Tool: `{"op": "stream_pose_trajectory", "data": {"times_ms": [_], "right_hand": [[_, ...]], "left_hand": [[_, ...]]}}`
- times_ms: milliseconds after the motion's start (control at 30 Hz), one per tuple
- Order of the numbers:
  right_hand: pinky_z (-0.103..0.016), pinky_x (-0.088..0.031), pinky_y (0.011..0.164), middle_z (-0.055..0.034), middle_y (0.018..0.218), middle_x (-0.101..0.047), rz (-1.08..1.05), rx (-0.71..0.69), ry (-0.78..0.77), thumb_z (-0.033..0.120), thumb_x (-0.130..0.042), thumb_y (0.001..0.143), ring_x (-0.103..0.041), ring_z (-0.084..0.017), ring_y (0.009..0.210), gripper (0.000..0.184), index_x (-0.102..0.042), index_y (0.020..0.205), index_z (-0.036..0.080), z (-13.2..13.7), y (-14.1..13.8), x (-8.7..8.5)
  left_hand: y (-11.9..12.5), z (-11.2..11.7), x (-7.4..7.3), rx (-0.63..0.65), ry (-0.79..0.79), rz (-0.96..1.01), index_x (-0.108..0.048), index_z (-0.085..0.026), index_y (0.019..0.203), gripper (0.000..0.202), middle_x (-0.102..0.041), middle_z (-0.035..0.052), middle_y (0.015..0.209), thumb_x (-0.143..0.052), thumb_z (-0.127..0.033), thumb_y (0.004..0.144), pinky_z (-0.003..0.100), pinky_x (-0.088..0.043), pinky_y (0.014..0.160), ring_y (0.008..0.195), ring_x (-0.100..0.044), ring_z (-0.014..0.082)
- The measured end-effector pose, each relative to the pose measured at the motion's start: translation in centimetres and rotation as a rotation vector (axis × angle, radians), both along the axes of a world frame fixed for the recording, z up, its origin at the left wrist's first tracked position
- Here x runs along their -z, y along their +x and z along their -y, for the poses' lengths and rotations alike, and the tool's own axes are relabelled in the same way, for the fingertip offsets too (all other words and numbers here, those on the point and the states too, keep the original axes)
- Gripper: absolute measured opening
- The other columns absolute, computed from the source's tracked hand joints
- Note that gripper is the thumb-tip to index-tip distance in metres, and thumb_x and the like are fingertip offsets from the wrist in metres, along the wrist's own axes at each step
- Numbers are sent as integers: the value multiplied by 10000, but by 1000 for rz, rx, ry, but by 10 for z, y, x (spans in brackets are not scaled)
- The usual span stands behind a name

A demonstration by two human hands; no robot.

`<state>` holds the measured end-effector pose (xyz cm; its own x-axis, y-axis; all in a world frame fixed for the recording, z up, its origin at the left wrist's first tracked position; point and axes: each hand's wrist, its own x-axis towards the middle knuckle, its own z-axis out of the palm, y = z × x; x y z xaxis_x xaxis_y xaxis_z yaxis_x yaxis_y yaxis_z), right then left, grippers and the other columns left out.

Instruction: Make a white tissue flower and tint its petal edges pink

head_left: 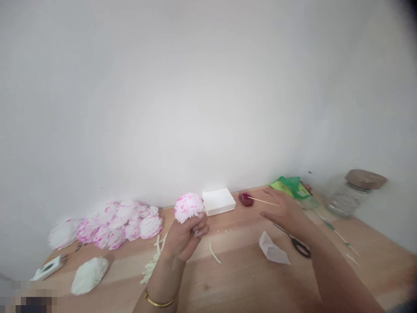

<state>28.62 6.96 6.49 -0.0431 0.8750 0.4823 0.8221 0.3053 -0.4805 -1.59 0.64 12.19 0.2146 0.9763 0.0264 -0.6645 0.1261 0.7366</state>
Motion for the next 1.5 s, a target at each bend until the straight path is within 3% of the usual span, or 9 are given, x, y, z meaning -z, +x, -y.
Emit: {"op": "stream_pose_trajectory", "data": {"times_ms": [167, 300, 467, 600, 733, 900, 1100, 1267, 1500], "right_hand": [[-390, -482, 840, -77, 1010, -645, -173, -8, 313, 418, -546, 831, -607, -248, 939, 266, -618, 1004, 230, 38, -31, -42], [-310, -480, 797, -36, 907, -657, -296, -429, 158, 295, -548, 853, -608, -179, 836, 119, -631, 901, 225, 53, -90, -55], [-245, -456, 653, -5, 823, -638, -384, -648, -182, 259, -518, 869, -563, -141, 727, 136, -616, 952, 215, 50, -152, -47], [-227, -402, 577, 15, 726, -589, -456, -596, -233, 333, -508, 882, -506, -128, 648, 160, -596, 904, 202, 45, -168, -41], [-221, -346, 529, 36, 607, -458, -442, -562, -203, 377, -510, 878, -413, -115, 580, 261, -513, 699, 187, 40, -171, -36], [-222, -370, 555, 25, 623, -514, -463, -511, -153, 357, -505, 882, -453, -122, 591, 246, -551, 705, 190, 35, -171, -37], [-236, -399, 601, 18, 685, -607, -435, -374, -59, 330, -535, 867, -518, -134, 629, 169, -597, 770, 207, 25, -162, -42], [-249, -398, 635, 0, 753, -627, -315, -361, 72, 261, -540, 855, -540, -139, 678, 130, -588, 750, 200, 25, -161, -42], [-247, -344, 556, 2, 663, -538, -178, -341, 91, 244, -509, 861, -494, -133, 610, 222, -462, 648, 203, 32, -162, -45]], "left_hand": [[2, 0, 3, 85, 4, 268, -585, -167, 898, 188, -363, -59, 607, -661, -117, 734, 196, -390, 572, 552, -371, 51], [5, 3, 1, 12, -19, 256, -617, -176, 953, 209, -565, 18, 863, -652, -138, 750, 342, -427, 906, 870, -539, 129], [11, 4, 3, -118, 22, 125, -639, -195, 1019, 303, -606, 64, 1066, -683, -216, 720, 355, -403, 929, 1070, -523, 218], [16, 3, 8, -199, 91, 61, -630, -189, 1101, 411, -619, 77, 1092, -705, -217, 699, 362, -381, 952, 1051, -533, 226], [17, 0, 11, -162, 84, 97, -635, -186, 1121, 461, -628, 83, 1096, -740, -228, 674, 361, -345, 1000, 1082, -525, 228], [16, -2, 15, -33, 72, 172, -649, -166, 1106, 497, -614, 125, 1154, -683, -488, 729, 387, -355, 999, 1159, -496, 273], [21, -8, 23, -10, 8, 81, -686, -145, 1000, 256, -649, 118, 1105, -701, -224, 757, 372, -379, 982, 1128, -537, 249], [26, -13, 28, -142, -101, 127, -702, -145, 886, 150, -685, 69, 966, -710, -191, 742, 358, -426, 928, 982, -603, 206], [23, -12, 29, -102, -146, 192, -679, -144, 804, 89, -686, 49, 888, -686, -226, 769, 305, -448, 863, 884, -623, 163]]}}
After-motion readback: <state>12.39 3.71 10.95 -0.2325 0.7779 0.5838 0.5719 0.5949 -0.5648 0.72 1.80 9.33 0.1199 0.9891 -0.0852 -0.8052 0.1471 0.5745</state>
